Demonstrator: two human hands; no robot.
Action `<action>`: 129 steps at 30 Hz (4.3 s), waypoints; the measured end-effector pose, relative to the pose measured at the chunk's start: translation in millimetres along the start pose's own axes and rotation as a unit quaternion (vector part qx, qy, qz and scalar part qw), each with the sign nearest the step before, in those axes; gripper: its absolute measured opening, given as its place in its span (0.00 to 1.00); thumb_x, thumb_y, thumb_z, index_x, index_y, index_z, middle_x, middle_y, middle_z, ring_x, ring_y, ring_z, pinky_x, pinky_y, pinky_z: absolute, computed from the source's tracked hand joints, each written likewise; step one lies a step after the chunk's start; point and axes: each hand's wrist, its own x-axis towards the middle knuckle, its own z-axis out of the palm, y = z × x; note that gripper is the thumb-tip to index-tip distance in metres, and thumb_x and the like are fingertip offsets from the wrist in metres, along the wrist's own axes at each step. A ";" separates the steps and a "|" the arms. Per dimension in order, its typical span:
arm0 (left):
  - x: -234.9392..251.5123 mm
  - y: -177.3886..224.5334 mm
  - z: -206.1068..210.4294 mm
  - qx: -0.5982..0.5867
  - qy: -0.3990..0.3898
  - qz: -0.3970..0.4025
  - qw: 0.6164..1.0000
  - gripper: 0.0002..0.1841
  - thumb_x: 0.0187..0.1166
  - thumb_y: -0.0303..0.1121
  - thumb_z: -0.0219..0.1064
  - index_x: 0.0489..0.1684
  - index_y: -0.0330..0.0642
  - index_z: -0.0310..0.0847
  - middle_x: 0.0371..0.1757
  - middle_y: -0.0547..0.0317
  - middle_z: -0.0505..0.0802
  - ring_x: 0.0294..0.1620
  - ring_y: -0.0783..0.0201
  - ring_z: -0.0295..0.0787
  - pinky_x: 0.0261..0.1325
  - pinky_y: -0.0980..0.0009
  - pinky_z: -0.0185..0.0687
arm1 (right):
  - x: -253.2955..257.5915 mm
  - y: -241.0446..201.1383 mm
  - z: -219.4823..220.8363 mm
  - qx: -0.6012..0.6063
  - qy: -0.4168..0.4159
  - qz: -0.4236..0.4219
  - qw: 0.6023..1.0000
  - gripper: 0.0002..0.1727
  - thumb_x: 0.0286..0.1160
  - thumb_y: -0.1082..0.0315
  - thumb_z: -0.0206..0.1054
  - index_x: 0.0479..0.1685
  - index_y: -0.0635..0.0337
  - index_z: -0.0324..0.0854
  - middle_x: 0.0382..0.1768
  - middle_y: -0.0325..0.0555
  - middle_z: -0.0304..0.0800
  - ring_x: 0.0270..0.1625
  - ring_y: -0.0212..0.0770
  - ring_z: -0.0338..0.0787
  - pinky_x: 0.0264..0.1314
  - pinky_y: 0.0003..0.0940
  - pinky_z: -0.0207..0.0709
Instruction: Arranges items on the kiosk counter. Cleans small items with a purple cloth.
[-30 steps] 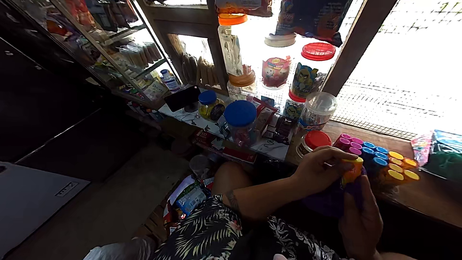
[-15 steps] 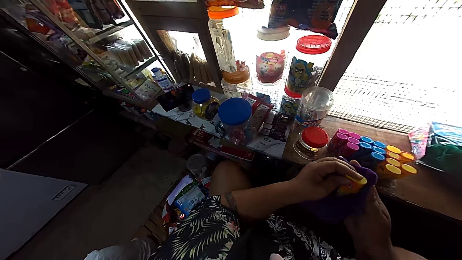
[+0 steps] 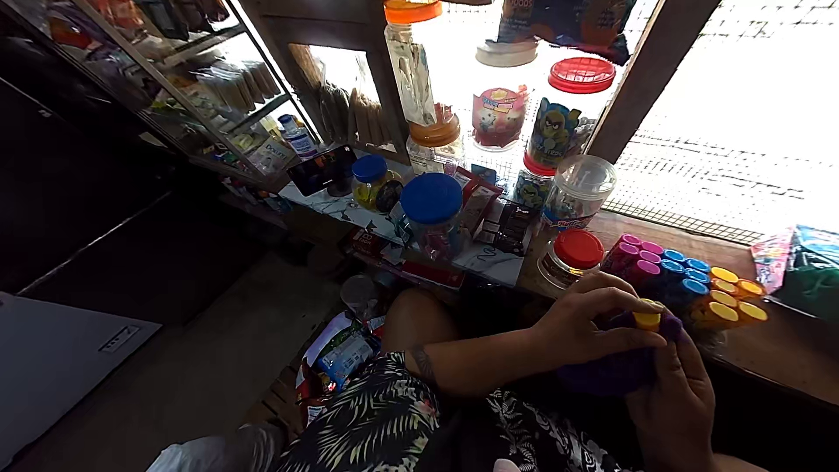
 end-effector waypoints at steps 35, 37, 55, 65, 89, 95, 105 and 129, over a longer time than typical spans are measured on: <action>-6.6 -5.6 0.9 0.026 -0.031 0.028 0.999 0.13 0.84 0.28 0.61 0.53 0.29 0.90 0.58 0.41 0.93 0.67 0.50 0.86 0.77 0.54 0.71 | 3.6 0.9 2.7 -0.013 0.039 0.005 0.999 0.11 0.82 0.59 0.67 0.57 0.43 0.88 0.49 0.25 0.95 0.52 0.23 0.92 0.57 0.20 0.86; -9.0 -6.4 1.8 0.041 -0.042 0.028 0.998 0.14 0.85 0.28 0.60 0.55 0.30 0.90 0.62 0.40 0.92 0.71 0.48 0.84 0.80 0.52 0.68 | 3.6 0.6 4.5 -0.034 0.054 0.006 0.998 0.12 0.87 0.60 0.61 0.59 0.45 0.86 0.52 0.25 0.94 0.54 0.23 0.91 0.60 0.21 0.85; -16.8 -6.9 4.9 0.014 -0.050 -0.059 0.997 0.13 0.74 0.25 0.73 0.54 0.33 0.91 0.70 0.35 0.86 0.75 0.48 0.80 0.78 0.51 0.71 | 5.0 1.3 4.6 -0.058 0.073 -0.010 0.996 0.16 0.89 0.69 0.51 0.66 0.50 0.80 0.56 0.23 0.92 0.59 0.23 0.90 0.65 0.22 0.83; -22.6 -1.6 7.7 0.001 0.024 -0.087 0.996 0.19 0.68 0.25 0.77 0.55 0.25 0.84 0.55 0.38 0.87 0.63 0.55 0.83 0.69 0.65 0.78 | 4.9 1.8 2.8 -0.065 0.047 -0.074 0.994 0.21 0.82 0.77 0.60 0.65 0.42 0.86 0.62 0.26 0.92 0.67 0.29 0.87 0.72 0.26 0.80; -32.0 3.3 -34.7 -0.190 0.084 -0.084 0.975 0.22 0.82 0.24 0.60 0.70 0.14 0.72 0.52 0.35 0.87 0.50 0.63 0.86 0.60 0.72 0.82 | -9.0 -10.6 66.4 -0.343 -0.091 -0.200 0.913 0.14 0.84 0.78 0.55 0.60 0.65 0.83 0.69 0.30 0.87 0.78 0.20 0.76 0.83 0.22 0.67; -26.9 9.0 -45.5 -0.296 0.148 -0.109 0.937 0.20 0.81 0.21 0.61 0.67 0.17 0.66 0.47 0.50 0.87 0.45 0.78 0.84 0.53 0.79 0.82 | 3.4 -25.5 108.9 -0.436 -0.163 -0.228 0.855 0.14 0.79 0.85 0.51 0.50 0.96 0.72 0.66 0.70 0.84 0.79 0.25 0.76 0.82 0.17 0.61; -23.6 6.5 -55.2 -0.263 0.173 -0.030 0.949 0.17 0.84 0.22 0.58 0.67 0.20 0.68 0.46 0.52 0.87 0.46 0.79 0.83 0.57 0.78 0.80 | 20.8 9.5 77.8 -0.460 -0.208 -0.282 0.816 0.29 0.94 0.64 0.45 0.93 0.41 0.56 0.93 0.26 0.54 0.91 0.22 0.54 0.94 0.27 0.47; -38.0 7.6 -47.6 -0.265 0.152 -0.037 0.952 0.17 0.85 0.24 0.56 0.66 0.22 0.63 0.44 0.49 0.87 0.45 0.75 0.84 0.58 0.76 0.80 | 6.2 27.0 85.2 -0.456 -0.134 -0.308 0.824 0.26 0.94 0.62 0.44 0.87 0.56 0.64 0.90 0.39 0.61 0.92 0.31 0.57 0.93 0.33 0.49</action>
